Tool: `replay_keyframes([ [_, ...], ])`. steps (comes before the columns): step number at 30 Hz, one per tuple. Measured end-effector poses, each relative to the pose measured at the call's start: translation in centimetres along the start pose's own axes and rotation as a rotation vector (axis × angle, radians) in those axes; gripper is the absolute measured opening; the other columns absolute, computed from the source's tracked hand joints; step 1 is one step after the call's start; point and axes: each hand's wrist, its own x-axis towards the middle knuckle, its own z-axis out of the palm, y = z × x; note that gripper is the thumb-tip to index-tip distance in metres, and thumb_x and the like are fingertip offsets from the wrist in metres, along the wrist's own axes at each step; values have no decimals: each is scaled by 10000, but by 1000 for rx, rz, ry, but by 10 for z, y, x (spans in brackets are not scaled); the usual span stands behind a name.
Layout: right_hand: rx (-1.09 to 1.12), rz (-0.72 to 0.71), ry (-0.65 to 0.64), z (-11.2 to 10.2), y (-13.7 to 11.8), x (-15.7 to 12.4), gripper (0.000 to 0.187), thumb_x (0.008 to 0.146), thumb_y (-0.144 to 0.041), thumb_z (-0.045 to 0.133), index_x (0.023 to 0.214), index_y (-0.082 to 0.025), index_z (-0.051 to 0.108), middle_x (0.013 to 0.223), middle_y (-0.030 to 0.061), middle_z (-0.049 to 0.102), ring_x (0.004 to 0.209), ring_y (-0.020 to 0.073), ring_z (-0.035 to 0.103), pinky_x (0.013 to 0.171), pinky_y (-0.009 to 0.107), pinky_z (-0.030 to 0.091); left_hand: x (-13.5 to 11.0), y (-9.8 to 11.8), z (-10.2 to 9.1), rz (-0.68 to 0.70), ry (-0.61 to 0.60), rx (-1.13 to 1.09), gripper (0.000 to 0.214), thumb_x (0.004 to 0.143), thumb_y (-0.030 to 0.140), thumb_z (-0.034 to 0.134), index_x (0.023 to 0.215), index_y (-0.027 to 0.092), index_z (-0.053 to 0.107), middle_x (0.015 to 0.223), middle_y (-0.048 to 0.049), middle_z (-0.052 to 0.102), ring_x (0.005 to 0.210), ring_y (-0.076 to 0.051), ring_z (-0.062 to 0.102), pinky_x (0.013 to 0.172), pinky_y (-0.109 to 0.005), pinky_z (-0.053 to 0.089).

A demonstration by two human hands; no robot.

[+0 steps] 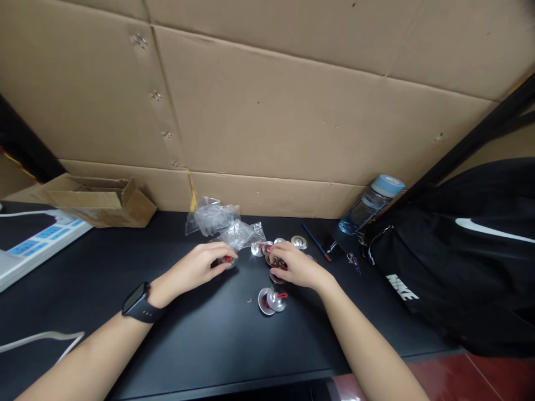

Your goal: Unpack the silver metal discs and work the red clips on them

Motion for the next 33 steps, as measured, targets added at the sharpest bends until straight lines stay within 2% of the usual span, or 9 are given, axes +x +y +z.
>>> replay_keyframes([
  [11,14,11,-4,-1,-1,0,155,882,-146,723,878,-214,583,1020,39,655,1035,230,571,947,355,450,0,1,1,3,17,25,162,1015,270,600,1133,241,707,1137,-44,739,1018,-171,708,917,-267,540],
  [25,23,14,-12,-2,-1,-1,137,889,-154,723,934,-218,610,1052,45,658,1051,237,573,941,359,455,-1,1,1,-4,-67,58,173,1037,273,557,1139,250,695,1123,-40,736,1005,-182,702,913,-278,528],
  [33,21,20,-10,-2,-2,-2,143,887,-147,725,936,-219,611,1062,43,656,1049,235,571,935,354,454,-1,2,1,-3,-75,52,170,1035,271,553,1112,247,702,1077,-36,744,956,-176,708,888,-268,525],
])
